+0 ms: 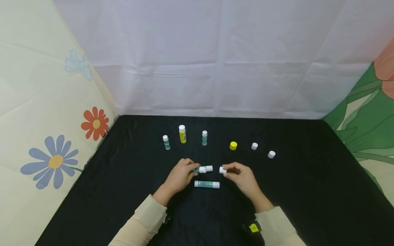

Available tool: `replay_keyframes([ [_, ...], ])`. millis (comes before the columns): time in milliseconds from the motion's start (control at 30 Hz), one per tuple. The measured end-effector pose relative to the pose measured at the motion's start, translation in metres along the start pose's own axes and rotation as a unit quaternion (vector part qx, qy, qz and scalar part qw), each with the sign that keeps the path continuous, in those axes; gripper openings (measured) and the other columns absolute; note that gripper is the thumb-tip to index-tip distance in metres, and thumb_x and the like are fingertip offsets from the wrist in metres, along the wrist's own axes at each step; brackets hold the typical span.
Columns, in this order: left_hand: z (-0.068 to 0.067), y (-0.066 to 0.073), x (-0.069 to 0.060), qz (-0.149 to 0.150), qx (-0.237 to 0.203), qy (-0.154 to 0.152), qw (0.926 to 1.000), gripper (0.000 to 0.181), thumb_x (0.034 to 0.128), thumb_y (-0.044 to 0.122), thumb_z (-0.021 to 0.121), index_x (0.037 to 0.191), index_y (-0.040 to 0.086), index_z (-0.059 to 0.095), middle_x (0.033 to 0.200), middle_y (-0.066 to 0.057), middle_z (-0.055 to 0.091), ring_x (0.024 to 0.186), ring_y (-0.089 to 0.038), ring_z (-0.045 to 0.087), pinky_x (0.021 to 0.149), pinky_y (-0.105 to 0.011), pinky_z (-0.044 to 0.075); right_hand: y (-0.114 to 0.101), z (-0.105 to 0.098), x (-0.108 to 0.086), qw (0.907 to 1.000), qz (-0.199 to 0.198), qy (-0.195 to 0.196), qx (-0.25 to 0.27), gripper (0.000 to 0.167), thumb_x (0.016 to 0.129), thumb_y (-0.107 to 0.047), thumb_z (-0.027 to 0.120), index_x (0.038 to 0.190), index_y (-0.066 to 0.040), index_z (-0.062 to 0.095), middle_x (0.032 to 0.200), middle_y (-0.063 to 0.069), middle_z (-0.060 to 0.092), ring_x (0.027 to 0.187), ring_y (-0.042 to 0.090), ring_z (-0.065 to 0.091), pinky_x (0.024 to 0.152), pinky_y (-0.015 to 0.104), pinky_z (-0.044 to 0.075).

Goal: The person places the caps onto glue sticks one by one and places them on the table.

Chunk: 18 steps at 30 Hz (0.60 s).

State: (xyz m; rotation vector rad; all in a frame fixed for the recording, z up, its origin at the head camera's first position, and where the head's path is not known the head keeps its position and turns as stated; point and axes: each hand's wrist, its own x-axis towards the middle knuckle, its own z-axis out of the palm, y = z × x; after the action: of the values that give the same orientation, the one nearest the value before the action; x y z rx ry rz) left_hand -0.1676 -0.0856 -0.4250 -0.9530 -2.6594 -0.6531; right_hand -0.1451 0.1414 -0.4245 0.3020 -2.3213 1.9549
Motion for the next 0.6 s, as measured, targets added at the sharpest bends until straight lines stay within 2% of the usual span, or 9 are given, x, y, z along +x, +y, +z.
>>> replay_keyframes([
  [333, 0.0010, 0.0029, 0.0015, -0.003, 0.003, -0.015, 0.9999, 0.022, 0.0790, 0.014, 0.062, 0.101, 0.012, 0.064, 0.088, 0.000, 0.054, 0.078, -0.012, 0.045, 0.067, -0.024, 0.041, -0.0007, 0.0025, -0.0005, 0.9999, -0.014, 0.008, 0.005, 0.018, 0.068, 0.013, 0.063, 0.086, 0.011, 0.060, 0.093, 0.023, 0.059, 0.081, 0.005, 0.056, 0.069, 0.019, 0.045],
  [600, 0.0018, 0.0049, 0.0024, 0.006, 0.007, -0.018, 0.9998, 0.023, 0.0789, 0.014, 0.062, 0.102, 0.012, 0.064, 0.089, 0.000, 0.054, 0.078, -0.012, 0.045, 0.067, -0.024, 0.041, -0.0021, 0.0039, -0.0023, 0.9998, -0.013, -0.006, 0.013, 0.018, 0.067, 0.011, 0.065, 0.085, 0.011, 0.060, 0.092, 0.024, 0.059, 0.081, 0.007, 0.056, 0.069, 0.020, 0.045],
])
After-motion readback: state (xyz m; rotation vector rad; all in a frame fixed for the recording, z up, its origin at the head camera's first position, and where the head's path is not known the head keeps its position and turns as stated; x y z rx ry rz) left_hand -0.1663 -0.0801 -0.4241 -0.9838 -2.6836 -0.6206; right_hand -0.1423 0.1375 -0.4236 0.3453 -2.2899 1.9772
